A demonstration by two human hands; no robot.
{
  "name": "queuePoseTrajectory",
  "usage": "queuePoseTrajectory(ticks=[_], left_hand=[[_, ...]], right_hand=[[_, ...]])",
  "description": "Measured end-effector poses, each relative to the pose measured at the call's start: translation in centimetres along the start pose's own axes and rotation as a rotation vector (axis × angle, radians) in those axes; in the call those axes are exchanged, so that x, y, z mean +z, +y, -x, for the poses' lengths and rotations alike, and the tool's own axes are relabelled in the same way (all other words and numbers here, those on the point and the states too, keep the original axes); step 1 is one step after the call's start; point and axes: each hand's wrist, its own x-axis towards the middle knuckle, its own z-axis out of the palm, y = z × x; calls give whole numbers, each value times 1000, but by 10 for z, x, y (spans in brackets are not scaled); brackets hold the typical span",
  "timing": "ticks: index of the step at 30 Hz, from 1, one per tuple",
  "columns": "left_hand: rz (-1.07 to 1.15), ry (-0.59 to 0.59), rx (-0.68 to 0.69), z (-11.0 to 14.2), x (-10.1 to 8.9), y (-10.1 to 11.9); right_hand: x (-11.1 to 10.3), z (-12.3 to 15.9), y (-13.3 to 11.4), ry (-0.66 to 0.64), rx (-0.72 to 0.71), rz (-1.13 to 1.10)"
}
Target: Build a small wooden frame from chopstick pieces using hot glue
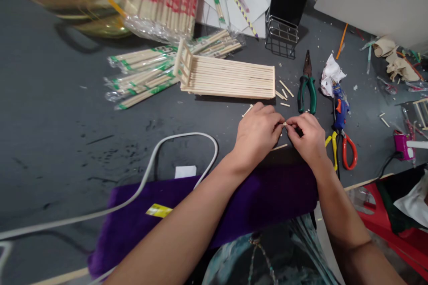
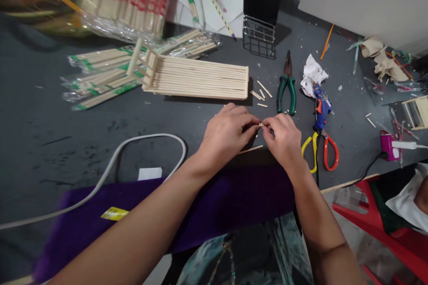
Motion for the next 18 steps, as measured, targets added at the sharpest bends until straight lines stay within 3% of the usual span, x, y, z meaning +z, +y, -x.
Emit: queuePoseTrajectory(ticks=[18], left_hand=[[4, -2, 6, 0, 0, 0]], right_hand=[[-2, 0, 3, -23, 20, -115]])
